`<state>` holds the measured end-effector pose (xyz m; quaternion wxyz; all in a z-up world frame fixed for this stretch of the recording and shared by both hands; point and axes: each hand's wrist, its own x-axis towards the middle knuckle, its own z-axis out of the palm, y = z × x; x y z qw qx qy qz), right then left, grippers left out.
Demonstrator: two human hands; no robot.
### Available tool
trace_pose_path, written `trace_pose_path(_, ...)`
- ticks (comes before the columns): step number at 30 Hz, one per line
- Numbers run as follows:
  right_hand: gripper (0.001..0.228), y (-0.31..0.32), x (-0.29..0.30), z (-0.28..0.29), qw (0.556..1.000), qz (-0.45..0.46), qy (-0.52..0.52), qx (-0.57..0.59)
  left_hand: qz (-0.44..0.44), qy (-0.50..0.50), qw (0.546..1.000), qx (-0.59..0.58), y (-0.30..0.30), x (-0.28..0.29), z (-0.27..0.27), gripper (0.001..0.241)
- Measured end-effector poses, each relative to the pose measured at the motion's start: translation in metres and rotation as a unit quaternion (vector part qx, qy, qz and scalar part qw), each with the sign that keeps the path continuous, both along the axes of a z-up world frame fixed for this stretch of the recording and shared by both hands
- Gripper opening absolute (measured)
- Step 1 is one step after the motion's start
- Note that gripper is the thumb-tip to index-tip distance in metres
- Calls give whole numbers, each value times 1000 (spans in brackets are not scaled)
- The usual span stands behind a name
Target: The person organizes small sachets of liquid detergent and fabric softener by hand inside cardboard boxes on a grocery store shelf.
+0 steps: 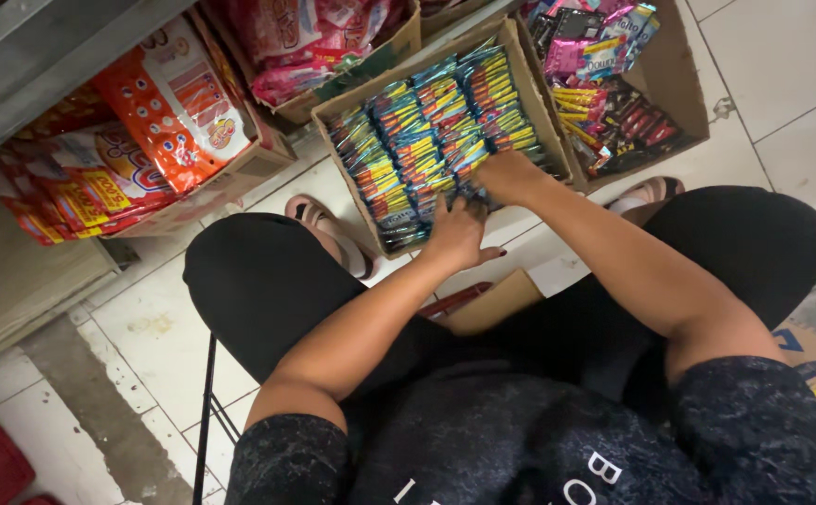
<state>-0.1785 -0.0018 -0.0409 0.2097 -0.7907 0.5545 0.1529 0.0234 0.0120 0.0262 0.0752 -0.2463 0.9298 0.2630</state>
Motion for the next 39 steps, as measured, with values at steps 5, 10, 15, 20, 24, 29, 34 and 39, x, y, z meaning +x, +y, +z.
trace_pose_path(5, 18, -3, 3, -21, 999, -32, -43, -9, 9, -15, 1000, -4, 1, -1, -5, 82)
trace_pose_path(10, 17, -11, 11, -22, 998, -29, 8, 54, 8, -12, 1000, -19, 0, 2, -8, 79)
trace_pose_path(15, 18, -12, 8, -52, 997, -18, 11, 80, -15, -45, 998, -46, -5, 6, -5, 72)
trace_pose_path(20, 31, -17, 9, -50, 993, -13, 23, 119, -24, -97, 995, -13, -14, 6, 1, 61)
trace_pose_path(24, 27, -30, 9, 6, 993, -63, 11, 99, 25, -33, 999, 26, -26, 13, 1, 50)
trace_pose_path(29, 33, -43, 10, 63, 993, -98, -69, -8, 120, 40, 992, -29, -48, 21, 8, 65)
trace_pose_path(34, 41, -25, 29, 39, 971, -18, -82, -223, 187, -23, 982, -6, -52, 29, -24, 85)
trace_pose_path(39, 47, 0, 32, 25, 991, -67, -47, -106, 163, -30, 985, -52, -49, 36, -41, 72)
